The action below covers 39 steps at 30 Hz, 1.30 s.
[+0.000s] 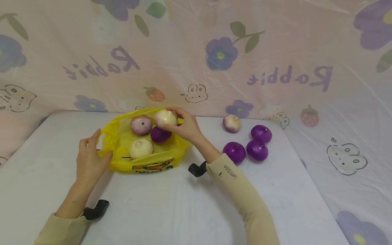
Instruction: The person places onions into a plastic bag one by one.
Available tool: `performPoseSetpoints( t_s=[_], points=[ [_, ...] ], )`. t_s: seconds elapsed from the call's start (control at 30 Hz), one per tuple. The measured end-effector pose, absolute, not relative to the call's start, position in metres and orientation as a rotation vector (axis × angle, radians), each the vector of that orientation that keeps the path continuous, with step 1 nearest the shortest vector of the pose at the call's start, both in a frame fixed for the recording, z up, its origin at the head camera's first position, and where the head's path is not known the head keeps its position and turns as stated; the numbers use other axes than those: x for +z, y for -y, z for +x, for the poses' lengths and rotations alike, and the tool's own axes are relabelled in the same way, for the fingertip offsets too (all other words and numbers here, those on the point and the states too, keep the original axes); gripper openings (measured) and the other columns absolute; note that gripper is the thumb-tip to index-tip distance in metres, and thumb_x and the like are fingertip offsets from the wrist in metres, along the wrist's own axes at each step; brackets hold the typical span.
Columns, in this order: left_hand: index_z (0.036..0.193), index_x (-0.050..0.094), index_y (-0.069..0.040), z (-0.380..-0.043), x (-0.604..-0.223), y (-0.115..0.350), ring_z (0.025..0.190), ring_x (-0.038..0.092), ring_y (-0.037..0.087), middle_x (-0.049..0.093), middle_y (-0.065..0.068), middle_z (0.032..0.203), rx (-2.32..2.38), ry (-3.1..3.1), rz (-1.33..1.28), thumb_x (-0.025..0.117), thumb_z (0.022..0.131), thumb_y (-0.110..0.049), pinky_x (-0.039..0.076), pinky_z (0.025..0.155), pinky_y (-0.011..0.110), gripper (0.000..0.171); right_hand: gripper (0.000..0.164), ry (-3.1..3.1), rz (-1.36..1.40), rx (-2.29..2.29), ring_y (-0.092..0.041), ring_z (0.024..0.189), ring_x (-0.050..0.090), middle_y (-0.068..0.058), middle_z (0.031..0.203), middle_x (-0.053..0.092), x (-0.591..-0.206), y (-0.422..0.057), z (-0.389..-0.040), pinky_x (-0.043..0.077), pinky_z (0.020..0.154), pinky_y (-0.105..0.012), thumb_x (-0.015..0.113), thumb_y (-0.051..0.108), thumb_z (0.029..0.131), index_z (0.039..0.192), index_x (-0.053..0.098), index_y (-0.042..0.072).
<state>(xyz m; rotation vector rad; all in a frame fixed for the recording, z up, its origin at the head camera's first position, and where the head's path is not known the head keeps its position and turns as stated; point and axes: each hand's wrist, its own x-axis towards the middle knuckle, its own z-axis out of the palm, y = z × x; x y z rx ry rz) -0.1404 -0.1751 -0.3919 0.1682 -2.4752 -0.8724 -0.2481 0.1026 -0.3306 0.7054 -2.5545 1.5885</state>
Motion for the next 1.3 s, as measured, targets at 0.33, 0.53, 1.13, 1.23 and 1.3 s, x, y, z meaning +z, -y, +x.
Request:
performPoseSetpoints(
  t_s=[0.33, 0.53, 1.13, 1.23, 1.3],
  points=[
    [0.145, 0.037, -0.003, -0.139, -0.391, 0.174, 0.071, 0.052, 0.036, 0.040, 0.030, 0.121, -0.887, 2.492, 0.182, 0.067, 0.081, -0.002, 0.044, 0.056, 0.042, 0.070, 0.055, 2.653, 0.785, 1.533, -0.022, 0.118, 0.055, -0.002, 0.131, 0.057, -0.336, -0.077, -0.249, 0.052, 0.089, -0.035, 0.080, 0.027, 0.078, 0.128, 0.060, 0.017],
    [0.145, 0.037, -0.003, -0.139, -0.391, 0.174, 0.070, 0.053, 0.036, 0.040, 0.030, 0.121, -0.884, 2.497, 0.186, 0.067, 0.081, -0.002, 0.044, 0.056, 0.040, 0.071, 0.056, 2.684, 0.931, 1.460, -0.020, 0.119, 0.053, -0.002, 0.133, 0.056, -0.340, -0.064, -0.250, 0.048, 0.096, -0.038, 0.079, 0.027, 0.079, 0.129, 0.059, 0.014],
    [0.145, 0.037, -0.003, -0.137, -0.390, 0.174, 0.074, 0.054, 0.038, 0.040, 0.030, 0.121, -0.894, 2.492, 0.168, 0.066, 0.082, -0.002, 0.045, 0.055, 0.043, 0.070, 0.061, 2.768, 0.977, 1.376, -0.022, 0.118, 0.055, -0.007, 0.138, 0.052, -0.341, -0.046, -0.249, 0.048, 0.098, -0.036, 0.075, 0.024, 0.083, 0.138, 0.051, 0.010],
    [0.146, 0.036, -0.003, -0.138, -0.390, 0.174, 0.073, 0.054, 0.038, 0.040, 0.031, 0.122, -0.893, 2.497, 0.174, 0.066, 0.082, -0.002, 0.045, 0.056, 0.044, 0.070, 0.061, 2.774, 0.949, 1.409, -0.024, 0.118, 0.057, -0.008, 0.138, 0.051, -0.342, -0.046, -0.249, 0.049, 0.097, -0.036, 0.074, 0.022, 0.084, 0.138, 0.050, 0.010],
    [0.146, 0.036, -0.003, -0.138, -0.390, 0.175, 0.073, 0.054, 0.038, 0.040, 0.031, 0.122, -0.890, 2.496, 0.177, 0.066, 0.081, -0.001, 0.046, 0.057, 0.046, 0.071, 0.060, 2.766, 0.936, 1.433, -0.026, 0.120, 0.056, -0.008, 0.139, 0.051, -0.342, -0.048, -0.250, 0.048, 0.098, -0.037, 0.075, 0.022, 0.083, 0.137, 0.051, 0.009]
  ],
)
